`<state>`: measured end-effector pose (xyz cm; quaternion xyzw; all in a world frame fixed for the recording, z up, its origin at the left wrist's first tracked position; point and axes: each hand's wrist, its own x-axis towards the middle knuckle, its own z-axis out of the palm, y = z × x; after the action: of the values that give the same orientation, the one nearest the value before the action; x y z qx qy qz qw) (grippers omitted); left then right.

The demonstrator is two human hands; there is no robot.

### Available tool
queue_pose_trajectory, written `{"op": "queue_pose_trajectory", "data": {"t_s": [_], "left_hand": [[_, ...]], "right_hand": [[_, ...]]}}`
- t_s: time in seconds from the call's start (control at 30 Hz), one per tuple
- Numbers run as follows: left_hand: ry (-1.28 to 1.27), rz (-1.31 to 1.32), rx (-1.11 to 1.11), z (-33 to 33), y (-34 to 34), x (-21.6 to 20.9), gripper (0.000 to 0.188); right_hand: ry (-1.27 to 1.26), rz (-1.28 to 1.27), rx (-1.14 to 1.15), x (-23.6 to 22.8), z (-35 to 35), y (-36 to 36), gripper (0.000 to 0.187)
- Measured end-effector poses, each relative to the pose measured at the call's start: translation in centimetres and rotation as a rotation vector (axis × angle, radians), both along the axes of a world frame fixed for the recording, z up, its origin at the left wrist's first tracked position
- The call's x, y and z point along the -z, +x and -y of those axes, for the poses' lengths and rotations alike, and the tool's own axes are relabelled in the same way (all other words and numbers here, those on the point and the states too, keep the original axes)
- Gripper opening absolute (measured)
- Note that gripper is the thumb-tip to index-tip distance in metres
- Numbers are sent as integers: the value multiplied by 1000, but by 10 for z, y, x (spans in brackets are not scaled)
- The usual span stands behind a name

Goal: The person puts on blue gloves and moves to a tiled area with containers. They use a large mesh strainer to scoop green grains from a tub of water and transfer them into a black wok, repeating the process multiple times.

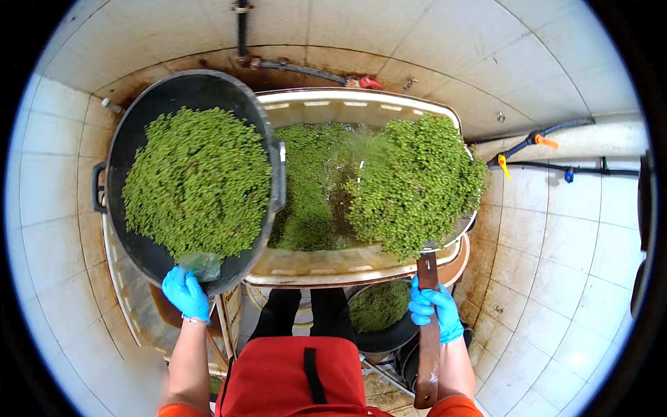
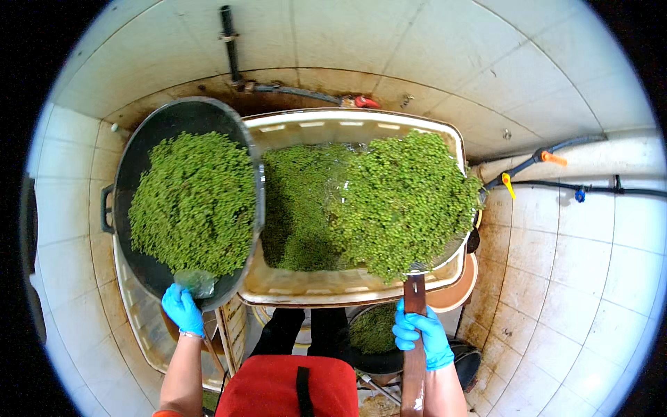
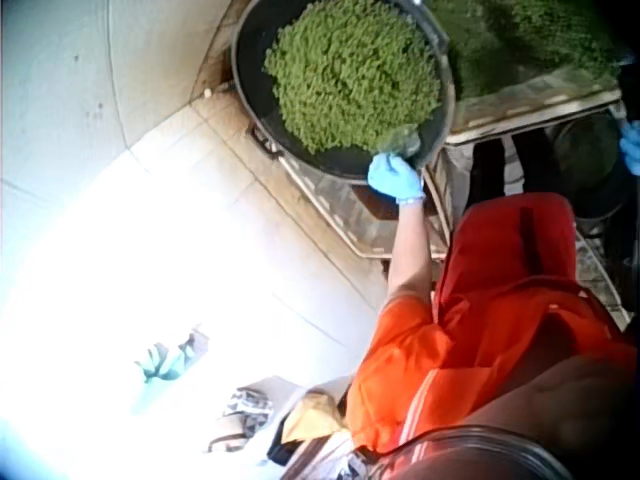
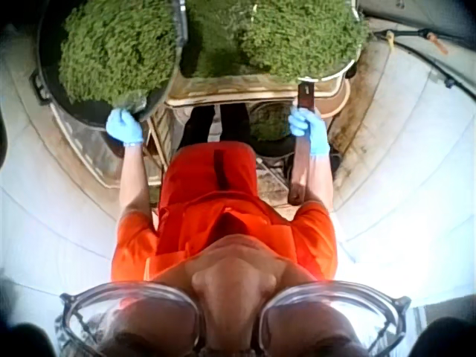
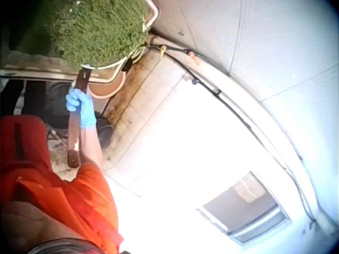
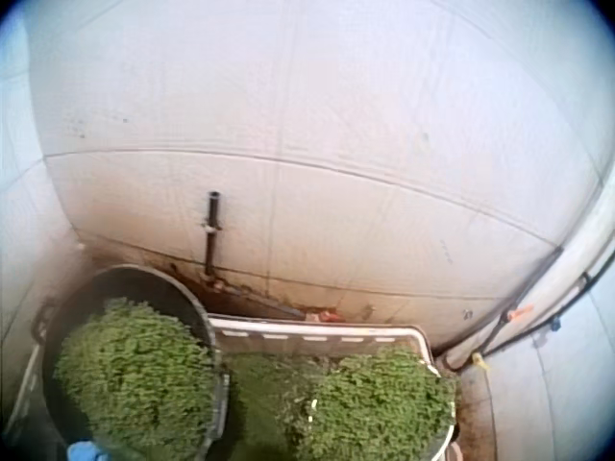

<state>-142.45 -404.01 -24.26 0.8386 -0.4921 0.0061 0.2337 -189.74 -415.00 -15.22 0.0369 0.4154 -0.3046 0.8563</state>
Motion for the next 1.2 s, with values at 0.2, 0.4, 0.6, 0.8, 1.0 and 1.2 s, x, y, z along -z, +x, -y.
{"op": "queue_pose_trajectory", "data": {"t_s": [0.2, 0.4, 0.6, 0.8, 1.0, 1.2], "left_hand": [[-302, -420, -137, -16, 10, -1, 7], [-440, -724, -225, -37, 23, -41, 7], [-601, -457, -357, -43, 26, -57, 10], [-788, -889, -518, -38, 41, -64, 27], [-828, -930, -595, -45, 45, -59, 43], [-894, -1067, -567, -25, 32, -45, 45]], "right_hand": [[-81, -141, -84, -76, 4, 33, 30], [-161, -161, -240, -137, 33, 87, 34], [-327, -137, -455, -156, 33, 136, 32], [-418, -341, -676, -126, 58, 216, 23], [-529, -685, -842, -87, 53, 267, 21], [-1225, -1009, -963, -56, 53, 270, 27]]}}
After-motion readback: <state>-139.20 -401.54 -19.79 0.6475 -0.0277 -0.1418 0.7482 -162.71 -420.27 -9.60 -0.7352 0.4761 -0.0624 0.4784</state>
